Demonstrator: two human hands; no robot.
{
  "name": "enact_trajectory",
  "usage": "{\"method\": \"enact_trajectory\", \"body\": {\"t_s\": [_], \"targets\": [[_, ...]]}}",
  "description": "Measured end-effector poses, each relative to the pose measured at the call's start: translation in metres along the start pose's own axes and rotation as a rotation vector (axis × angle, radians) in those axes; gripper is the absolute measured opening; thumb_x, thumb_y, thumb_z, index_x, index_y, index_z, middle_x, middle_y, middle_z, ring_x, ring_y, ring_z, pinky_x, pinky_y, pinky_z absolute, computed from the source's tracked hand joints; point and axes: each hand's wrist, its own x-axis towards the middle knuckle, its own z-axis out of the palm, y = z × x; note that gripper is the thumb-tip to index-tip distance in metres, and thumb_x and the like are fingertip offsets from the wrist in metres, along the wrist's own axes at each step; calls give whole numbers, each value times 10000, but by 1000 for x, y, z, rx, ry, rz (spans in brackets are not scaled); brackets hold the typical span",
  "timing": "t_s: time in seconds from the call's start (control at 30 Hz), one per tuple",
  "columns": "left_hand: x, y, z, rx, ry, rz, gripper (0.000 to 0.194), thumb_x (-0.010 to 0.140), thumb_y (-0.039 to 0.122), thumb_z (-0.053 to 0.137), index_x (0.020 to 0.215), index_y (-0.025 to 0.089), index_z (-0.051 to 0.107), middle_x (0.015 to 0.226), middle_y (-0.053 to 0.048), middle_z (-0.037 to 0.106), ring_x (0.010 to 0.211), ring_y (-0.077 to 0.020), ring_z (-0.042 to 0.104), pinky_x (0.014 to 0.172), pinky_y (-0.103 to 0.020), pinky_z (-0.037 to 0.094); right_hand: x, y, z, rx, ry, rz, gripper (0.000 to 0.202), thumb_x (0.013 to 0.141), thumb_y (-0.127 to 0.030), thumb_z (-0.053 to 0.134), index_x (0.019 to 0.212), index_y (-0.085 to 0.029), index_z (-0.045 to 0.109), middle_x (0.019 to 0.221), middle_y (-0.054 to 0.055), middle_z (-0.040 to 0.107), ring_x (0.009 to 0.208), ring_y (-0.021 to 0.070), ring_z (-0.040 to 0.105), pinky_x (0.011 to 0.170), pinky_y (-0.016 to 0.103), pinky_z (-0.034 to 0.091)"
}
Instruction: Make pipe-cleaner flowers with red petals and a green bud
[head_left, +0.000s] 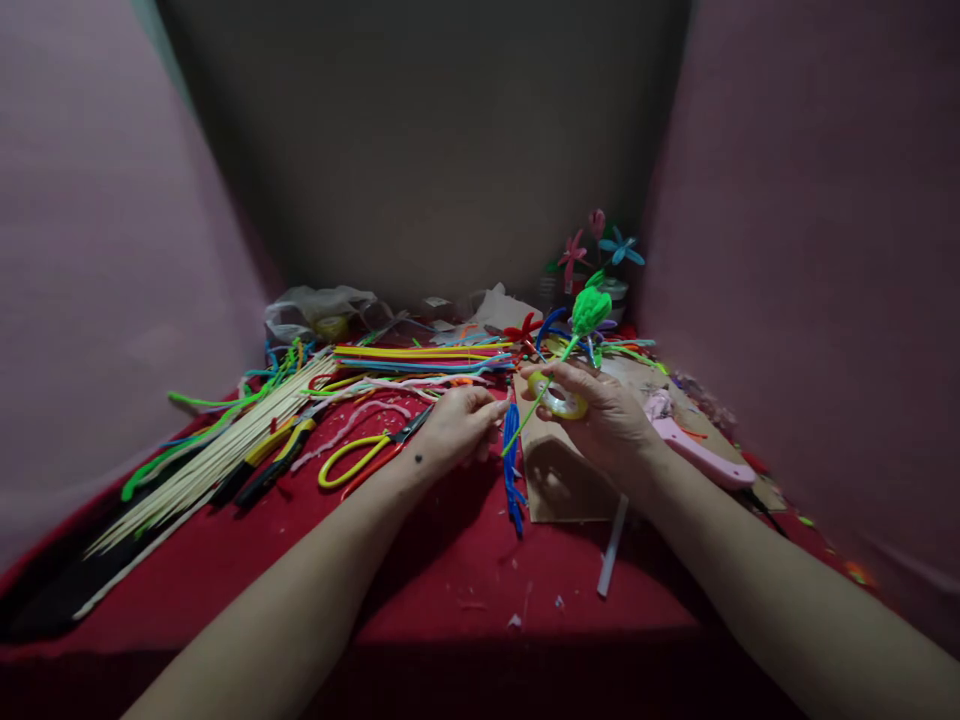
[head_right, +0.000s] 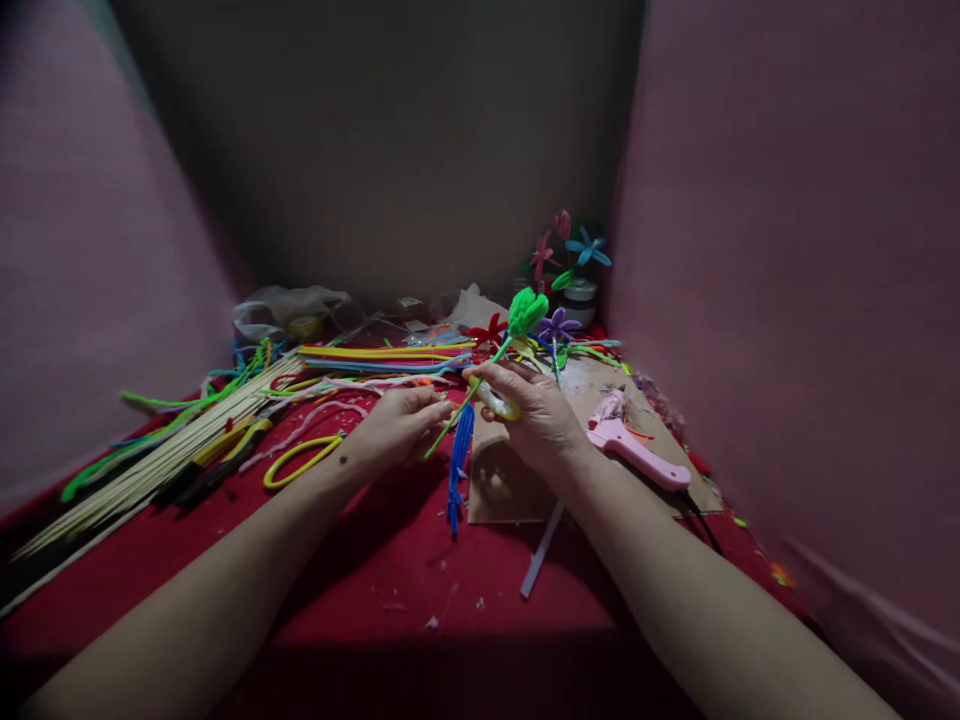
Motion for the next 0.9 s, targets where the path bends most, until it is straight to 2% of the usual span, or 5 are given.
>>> {"method": "enact_trajectory", "body": {"t_s": [0.1, 0.33, 0.5, 0.67, 0.9], "targets": [[3, -4, 1, 142, -50, -64, 326, 767, 337, 538, 495, 167, 477, 293, 55, 425, 230, -71, 362, 282, -171, 221, 2, -2, -4, 28, 27, 12, 125, 675, -287, 700, 742, -182, 701, 869, 44, 679, 700, 145, 574, 485, 222, 373], [2, 2, 13, 133, -104, -108, 277, 566, 205, 698, 427, 173, 460, 302, 69, 413, 254, -59, 342, 298, -179, 175, 5, -4, -7, 54, 55, 60, 142, 635, -297, 711, 706, -176, 686, 812, 32, 694, 630, 126, 566, 467, 222, 341], [-1, 10, -11, 17, -26, -83, 245, 699, 329, 624, 557, 168, 505, 382, 78, 401, 294, -43, 311, 323, -171, 195, 6, -6, -9, 102, 52, 65, 154, 616, -297, 722, 722, -191, 687, 787, 16, 685, 623, 129, 567, 464, 223, 329], [-2, 12, -40, -275, 118, 2, 200, 695, 309, 669, 686, 133, 574, 414, 78, 401, 315, -19, 290, 330, -148, 180, 5, -4, -11, 88, -29, 99, 147, 654, -295, 705, 734, -171, 701, 774, 23, 668, 609, 109, 540, 440, 204, 318], [-1, 15, -34, -574, -100, 77, 206, 691, 277, 701, 730, 126, 566, 538, 43, 498, 369, -16, 376, 353, -140, 238, 2, 6, -8, -44, -110, 212, 144, 629, -279, 729, 705, -157, 721, 654, 24, 643, 555, 101, 516, 437, 212, 301]]}}
